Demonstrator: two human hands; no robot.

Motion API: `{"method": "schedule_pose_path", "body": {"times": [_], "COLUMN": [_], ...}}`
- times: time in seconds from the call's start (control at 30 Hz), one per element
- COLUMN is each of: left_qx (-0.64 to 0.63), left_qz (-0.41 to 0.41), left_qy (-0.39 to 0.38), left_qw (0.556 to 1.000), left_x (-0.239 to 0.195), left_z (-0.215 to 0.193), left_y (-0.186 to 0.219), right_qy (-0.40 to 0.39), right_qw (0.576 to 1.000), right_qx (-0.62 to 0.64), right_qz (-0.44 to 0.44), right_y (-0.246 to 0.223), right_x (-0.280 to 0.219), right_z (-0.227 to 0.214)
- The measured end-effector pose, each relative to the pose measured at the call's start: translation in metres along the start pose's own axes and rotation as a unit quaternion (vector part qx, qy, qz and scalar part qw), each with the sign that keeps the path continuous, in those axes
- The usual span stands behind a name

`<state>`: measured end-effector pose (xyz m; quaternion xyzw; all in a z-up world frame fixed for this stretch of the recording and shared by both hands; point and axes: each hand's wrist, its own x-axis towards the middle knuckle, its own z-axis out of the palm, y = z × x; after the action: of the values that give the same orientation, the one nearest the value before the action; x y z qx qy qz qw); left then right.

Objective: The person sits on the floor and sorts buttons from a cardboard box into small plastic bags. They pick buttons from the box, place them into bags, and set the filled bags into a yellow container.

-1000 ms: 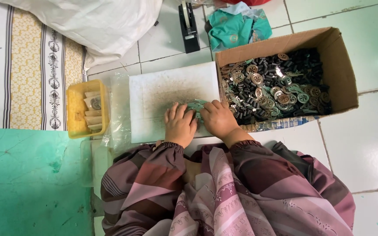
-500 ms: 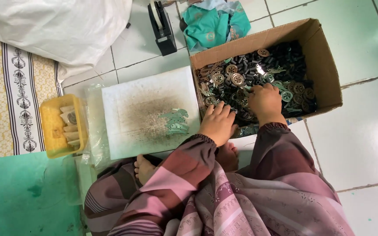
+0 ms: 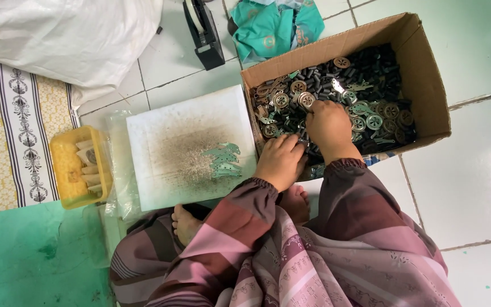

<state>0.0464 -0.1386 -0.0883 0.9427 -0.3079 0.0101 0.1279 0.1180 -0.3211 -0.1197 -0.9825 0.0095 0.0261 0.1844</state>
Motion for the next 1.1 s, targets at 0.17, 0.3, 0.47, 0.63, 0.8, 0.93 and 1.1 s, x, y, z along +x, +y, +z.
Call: {"method": "schedule_pose_path", "body": {"times": [0.17,0.3,0.47,0.63,0.8,0.93,1.1], "left_qx": [-0.114,-0.088,-0.035,0.052,0.061,0.066,0.065], "left_qz": [-0.048,-0.165,-0.196,-0.197,-0.177,-0.156,-0.036], "left_qy": [0.149,0.138,0.067,-0.025,-0.006,0.033,0.012], "left_qw": [0.981,0.973,0.978,0.979,0.982,0.985,0.997], "left_x": [-0.049,-0.102,-0.125,-0.118,-0.121,-0.117,-0.069], "left_z": [-0.077,-0.111,-0.125,-0.110,-0.107,-0.088,-0.098], "left_y": [-0.039,-0.080,-0.085,-0.085,-0.083,-0.083,-0.036], "right_qy": [0.135,0.105,0.165,0.189,0.184,0.174,0.031], "right_qw": [0.973,0.944,0.922,0.901,0.917,0.957,0.992], "right_qx": [0.130,0.194,0.062,-0.013,0.088,0.065,-0.018], "right_qz": [-0.137,-0.244,-0.345,-0.389,-0.343,-0.222,-0.118], "right_y": [-0.095,-0.147,-0.166,-0.174,-0.151,-0.079,-0.054], "right_x": [-0.026,-0.050,-0.050,-0.064,-0.054,-0.021,-0.024], "right_z": [-0.036,-0.018,0.036,0.018,0.023,0.023,0.029]}}
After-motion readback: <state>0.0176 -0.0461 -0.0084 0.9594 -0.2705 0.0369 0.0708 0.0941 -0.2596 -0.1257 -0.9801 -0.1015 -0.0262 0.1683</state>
